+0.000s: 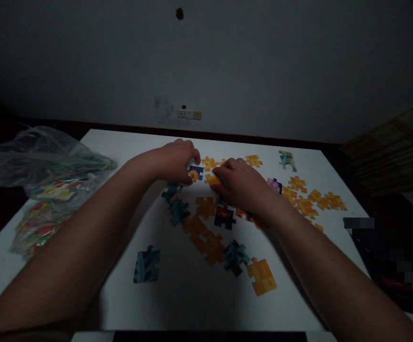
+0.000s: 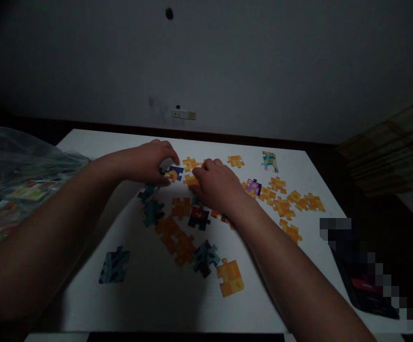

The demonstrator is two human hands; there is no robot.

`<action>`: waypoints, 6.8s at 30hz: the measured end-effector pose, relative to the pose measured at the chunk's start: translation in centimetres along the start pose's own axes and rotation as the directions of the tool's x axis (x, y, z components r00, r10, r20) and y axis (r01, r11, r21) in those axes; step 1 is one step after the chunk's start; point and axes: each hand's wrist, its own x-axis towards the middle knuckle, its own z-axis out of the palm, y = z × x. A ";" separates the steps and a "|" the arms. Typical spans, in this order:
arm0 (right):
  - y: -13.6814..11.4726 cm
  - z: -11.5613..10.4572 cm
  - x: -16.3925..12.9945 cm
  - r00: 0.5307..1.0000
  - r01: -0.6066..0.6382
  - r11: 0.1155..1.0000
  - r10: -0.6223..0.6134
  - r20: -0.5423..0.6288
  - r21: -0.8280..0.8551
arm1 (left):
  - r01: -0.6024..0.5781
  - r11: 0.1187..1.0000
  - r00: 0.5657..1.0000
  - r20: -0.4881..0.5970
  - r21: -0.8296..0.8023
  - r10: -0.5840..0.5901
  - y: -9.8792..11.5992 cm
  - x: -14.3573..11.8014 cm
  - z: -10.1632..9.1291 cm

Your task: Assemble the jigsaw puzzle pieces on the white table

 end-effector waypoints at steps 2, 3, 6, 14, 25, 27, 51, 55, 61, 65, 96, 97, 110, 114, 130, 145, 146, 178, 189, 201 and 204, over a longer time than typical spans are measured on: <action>-0.2 0.4 0.0 0.999 -0.028 0.999 0.029 -0.014 0.024 | 0.037 0.999 0.999 0.014 -0.011 -0.037 -0.8 -0.1 -0.2; -0.2 0.5 0.1 0.999 -0.045 0.998 0.046 -0.021 0.041 | 0.044 0.999 0.999 0.013 -0.015 -0.043 -1.0 -0.2 -0.2; 0.0 0.7 0.4 0.995 -0.074 0.988 0.083 -0.063 0.137 | 0.026 0.999 1.000 0.001 -0.031 -0.026 -1.1 0.0 0.1; 0.4 0.3 0.4 0.878 -0.127 0.149 0.477 0.041 0.981 | -0.044 0.761 0.999 -0.032 -0.648 0.030 0.8 0.4 -0.1; 0.2 1.2 -0.4 0.898 -0.215 -0.045 0.383 0.216 0.976 | -0.139 0.425 0.970 -0.210 -0.895 -0.124 3.0 2.0 1.2; 0.4 1.3 -0.4 0.903 -0.249 -0.061 0.346 0.255 0.966 | -0.143 0.381 0.965 -0.215 -0.913 -0.152 3.3 2.0 1.3; 0.7 0.6 0.0 0.911 -0.155 -0.179 0.354 0.211 0.972 | -0.170 0.300 0.954 -0.233 -0.939 -0.188 3.4 2.4 1.7; 1.1 0.8 0.1 0.905 -0.132 -0.095 0.395 0.159 0.987 | -0.173 0.330 0.947 -0.249 -0.928 -0.204 3.1 2.7 1.9; 1.1 1.0 0.1 0.896 -0.092 -0.006 0.435 0.085 0.996 | -0.158 0.320 0.973 -0.202 -0.934 -0.108 2.7 2.1 1.8; 0.9 1.0 0.1 0.876 -0.065 0.008 0.479 0.053 0.998 | -0.101 0.340 0.994 -0.107 -0.935 0.000 2.5 1.6 1.5; 1.4 0.6 -0.3 0.917 -0.150 0.177 0.392 0.070 0.973 | -0.179 0.356 0.951 -0.254 -0.917 -0.177 2.5 2.8 2.0; 1.3 0.5 -0.3 0.919 -0.159 0.191 0.386 0.075 0.969 | -0.181 0.355 0.950 -0.257 -0.917 -0.177 2.5 2.9 2.1; 7.3 0.4 -0.8 0.799 -0.355 0.796 0.531 -0.283 0.490 | -0.079 0.493 0.997 -0.064 -0.866 0.047 2.8 2.1 2.5; 10.8 1.3 -1.3 0.791 -0.493 0.841 0.540 -0.288 0.221 | -0.076 0.530 0.997 -0.065 -0.845 0.040 2.8 2.4 2.8; 11.2 1.2 -1.3 0.720 -0.409 0.638 0.665 -0.199 0.652 | -0.059 0.459 0.995 -0.086 -0.886 -0.039 2.9 2.6 3.0; 5.5 -1.2 -0.8 0.754 -0.033 -0.017 0.656 0.036 0.999 | -0.179 0.214 0.908 -0.245 -0.960 -0.340 3.1 2.6 1.9; 5.5 -1.1 -0.8 0.756 -0.035 -0.016 0.653 0.037 0.999 | -0.166 0.239 0.914 -0.240 -0.957 -0.327 3.1 2.6 2.0; 9.6 -0.5 -2.3 0.718 -0.643 0.750 0.660 -0.220 0.154 | 0.160 0.876 0.972 0.226 -0.456 -0.060 -2.3 -0.5 -2.3; 8.4 0.4 -1.2 0.730 -0.011 0.378 0.635 -0.251 0.926 | 0.022 0.480 0.935 -0.151 -0.877 -0.320 1.2 1.0 -1.0; 4.6 0.2 -0.7 0.721 0.140 0.306 0.620 -0.309 0.942 | -0.213 0.131 0.929 -0.242 -0.968 -0.280 4.6 2.2 1.5; 4.4 0.1 -0.6 0.705 0.131 0.310 0.638 -0.308 0.942 | -0.180 0.061 0.953 -0.190 -0.982 -0.236 4.6 2.3 1.8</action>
